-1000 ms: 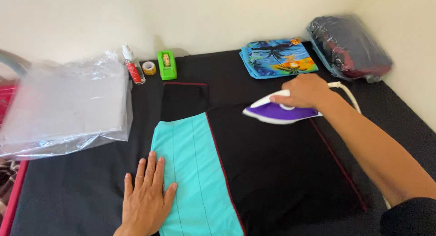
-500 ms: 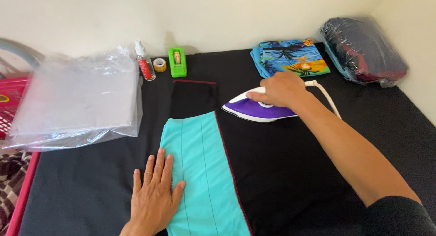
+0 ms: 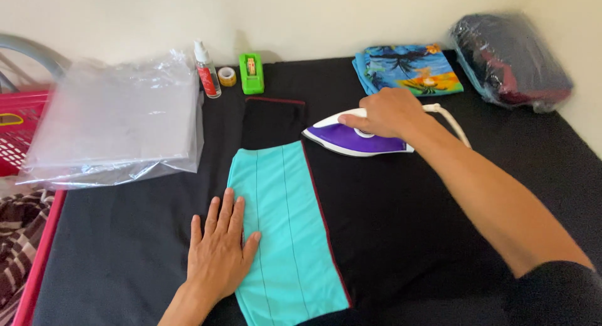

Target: Ironing a black and teal t-shirt on a flat surface.

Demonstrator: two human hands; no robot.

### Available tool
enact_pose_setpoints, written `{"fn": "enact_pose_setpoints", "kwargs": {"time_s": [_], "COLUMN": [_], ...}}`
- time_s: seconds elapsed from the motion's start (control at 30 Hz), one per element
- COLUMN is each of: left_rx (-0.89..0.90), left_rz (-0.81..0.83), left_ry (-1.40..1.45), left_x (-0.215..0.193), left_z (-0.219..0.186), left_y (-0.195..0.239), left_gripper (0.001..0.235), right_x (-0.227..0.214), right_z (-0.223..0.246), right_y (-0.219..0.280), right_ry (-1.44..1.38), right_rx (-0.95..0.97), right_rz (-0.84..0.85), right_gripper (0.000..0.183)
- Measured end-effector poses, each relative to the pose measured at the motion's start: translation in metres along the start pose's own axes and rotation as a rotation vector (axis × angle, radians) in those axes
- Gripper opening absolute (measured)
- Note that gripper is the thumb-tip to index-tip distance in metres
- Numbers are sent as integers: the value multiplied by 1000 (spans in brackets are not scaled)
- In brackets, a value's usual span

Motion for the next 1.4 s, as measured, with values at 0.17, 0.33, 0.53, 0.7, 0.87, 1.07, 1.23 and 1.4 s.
{"fn": "enact_pose_setpoints", "kwargs": {"time_s": [0.17,0.33,0.53,0.7,0.87,1.07,1.23,1.4], "left_rx": [32,39,32,36,16,-79,-220,-276], "left_rz": [-86,-92,-88,-112,-78,-164,-147,-26], "left_ry": [23,5,-7,-12,3,230,61,54], "left_x": [-5,-2,1,-1,-5,-14,-21,-17], "left_z": [-1,-2,1,-4,-2,8,7,12], "left_y": [5,1,2,4,3,1,3,3], "left_gripper": [75,76,75,76,76,105,130,137], "right_x": [-25,-6,-1,10,-10,-36,-26,-27], "right_z": [35,61,28,-6,15,100,173,184], "right_y": [74,107,115,115,124,90,53,26], "right_ry": [-58,42,43,43,-17,-136,-175,-67], "right_rx": [-32,-195,-154,-8,-92,-171,-292,-230], "right_rz": [40,171,209,100,260,39,97,111], "right_gripper": [74,75,73,74,74,72,76,80]}}
Point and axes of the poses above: each hand's wrist, its own y-axis away from the middle knuckle, its own x-axis out of the palm, z = x × y, the point moved 5 cm from there along -y, towards the middle knuckle, and after that the axes turned 5 degrees about -y, right-handed, at the moved point
